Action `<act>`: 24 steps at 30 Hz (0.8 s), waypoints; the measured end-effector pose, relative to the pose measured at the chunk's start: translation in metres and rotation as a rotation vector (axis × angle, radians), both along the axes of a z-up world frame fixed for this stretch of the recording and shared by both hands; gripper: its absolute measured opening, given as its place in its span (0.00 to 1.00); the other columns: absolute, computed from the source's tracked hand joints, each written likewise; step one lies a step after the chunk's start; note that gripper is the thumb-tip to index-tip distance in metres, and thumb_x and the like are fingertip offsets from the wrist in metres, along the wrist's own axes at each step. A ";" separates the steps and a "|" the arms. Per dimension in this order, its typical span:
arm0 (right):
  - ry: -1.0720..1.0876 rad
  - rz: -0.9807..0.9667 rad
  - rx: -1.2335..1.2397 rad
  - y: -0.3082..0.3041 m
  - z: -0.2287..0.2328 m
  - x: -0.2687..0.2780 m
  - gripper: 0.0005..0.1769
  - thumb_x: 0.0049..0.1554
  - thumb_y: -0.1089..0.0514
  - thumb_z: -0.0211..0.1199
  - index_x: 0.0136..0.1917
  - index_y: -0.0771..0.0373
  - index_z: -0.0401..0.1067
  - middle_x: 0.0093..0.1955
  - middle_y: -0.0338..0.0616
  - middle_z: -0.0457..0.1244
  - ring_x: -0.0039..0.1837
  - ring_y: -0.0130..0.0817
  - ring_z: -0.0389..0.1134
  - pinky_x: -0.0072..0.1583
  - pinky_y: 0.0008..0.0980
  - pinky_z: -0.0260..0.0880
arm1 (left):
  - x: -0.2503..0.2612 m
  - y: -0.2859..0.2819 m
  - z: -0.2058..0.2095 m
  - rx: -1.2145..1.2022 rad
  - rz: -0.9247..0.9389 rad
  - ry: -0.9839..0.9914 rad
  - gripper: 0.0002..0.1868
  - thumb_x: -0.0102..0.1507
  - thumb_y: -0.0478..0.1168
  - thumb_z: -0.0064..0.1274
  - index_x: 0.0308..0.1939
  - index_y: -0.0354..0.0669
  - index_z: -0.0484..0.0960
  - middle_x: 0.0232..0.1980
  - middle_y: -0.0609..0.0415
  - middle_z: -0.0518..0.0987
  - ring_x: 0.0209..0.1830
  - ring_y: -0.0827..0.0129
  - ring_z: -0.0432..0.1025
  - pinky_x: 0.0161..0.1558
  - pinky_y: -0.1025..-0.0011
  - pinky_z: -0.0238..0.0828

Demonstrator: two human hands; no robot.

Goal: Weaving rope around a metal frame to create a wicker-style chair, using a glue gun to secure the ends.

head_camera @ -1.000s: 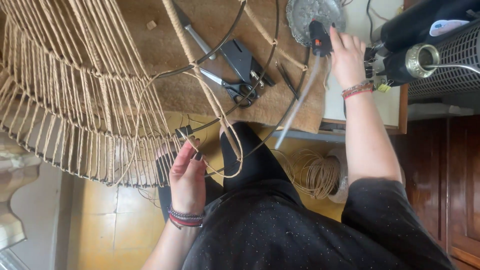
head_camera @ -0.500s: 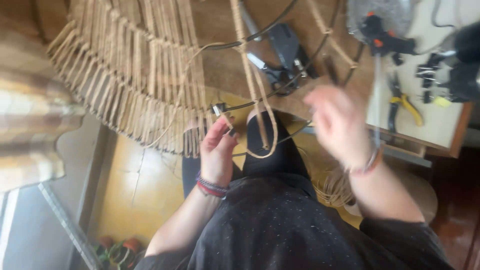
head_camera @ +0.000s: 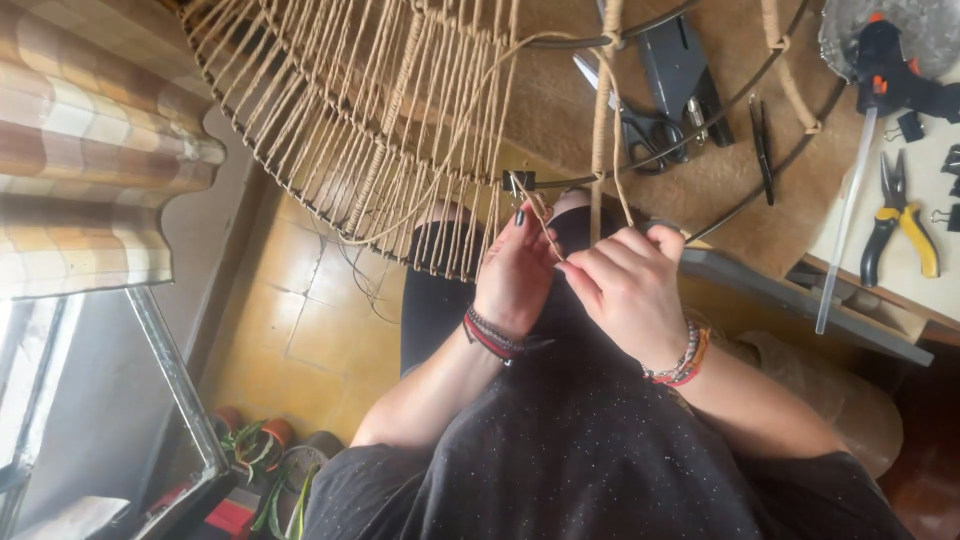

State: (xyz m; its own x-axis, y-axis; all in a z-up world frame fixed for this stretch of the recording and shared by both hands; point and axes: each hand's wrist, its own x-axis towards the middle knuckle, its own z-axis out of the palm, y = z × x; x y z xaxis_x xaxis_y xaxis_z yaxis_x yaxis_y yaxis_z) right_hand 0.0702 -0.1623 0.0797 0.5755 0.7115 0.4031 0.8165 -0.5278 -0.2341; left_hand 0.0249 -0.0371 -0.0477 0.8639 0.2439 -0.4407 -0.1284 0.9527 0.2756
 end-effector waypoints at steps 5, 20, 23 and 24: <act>0.051 0.021 -0.032 0.001 0.002 0.001 0.09 0.63 0.50 0.64 0.41 0.50 0.73 0.34 0.29 0.63 0.45 0.30 0.67 0.61 0.41 0.52 | 0.010 -0.005 0.011 -0.128 0.002 -0.067 0.15 0.71 0.42 0.53 0.59 0.42 0.81 0.48 0.51 0.85 0.42 0.72 0.77 0.45 0.75 0.76; 0.098 0.034 -0.104 -0.008 -0.010 0.011 0.09 0.64 0.48 0.63 0.43 0.50 0.75 0.34 0.29 0.63 0.46 0.28 0.67 0.63 0.43 0.51 | 0.023 -0.002 -0.002 -0.191 -0.056 -0.312 0.13 0.70 0.37 0.53 0.57 0.36 0.80 0.41 0.51 0.81 0.47 0.64 0.74 0.53 0.68 0.73; 0.106 0.039 -0.106 -0.008 -0.011 0.010 0.09 0.63 0.48 0.63 0.42 0.50 0.75 0.35 0.30 0.64 0.46 0.28 0.68 0.63 0.43 0.51 | 0.024 -0.001 -0.001 -0.201 -0.072 -0.336 0.11 0.70 0.37 0.52 0.54 0.37 0.81 0.39 0.54 0.78 0.47 0.64 0.75 0.54 0.68 0.73; 0.109 0.043 -0.106 -0.008 -0.011 0.010 0.09 0.63 0.48 0.64 0.42 0.50 0.75 0.35 0.30 0.64 0.46 0.28 0.68 0.63 0.44 0.51 | 0.024 -0.001 -0.003 -0.212 -0.078 -0.352 0.10 0.70 0.37 0.52 0.52 0.38 0.81 0.38 0.55 0.77 0.47 0.63 0.75 0.55 0.67 0.72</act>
State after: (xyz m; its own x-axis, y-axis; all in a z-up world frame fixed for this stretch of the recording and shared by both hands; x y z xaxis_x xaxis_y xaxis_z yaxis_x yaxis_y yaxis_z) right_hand 0.0800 -0.1703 0.0686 0.5801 0.7715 0.2612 0.8115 -0.5196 -0.2673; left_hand 0.0487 -0.0376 -0.0509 0.9831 0.1070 -0.1484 -0.1045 0.9942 0.0248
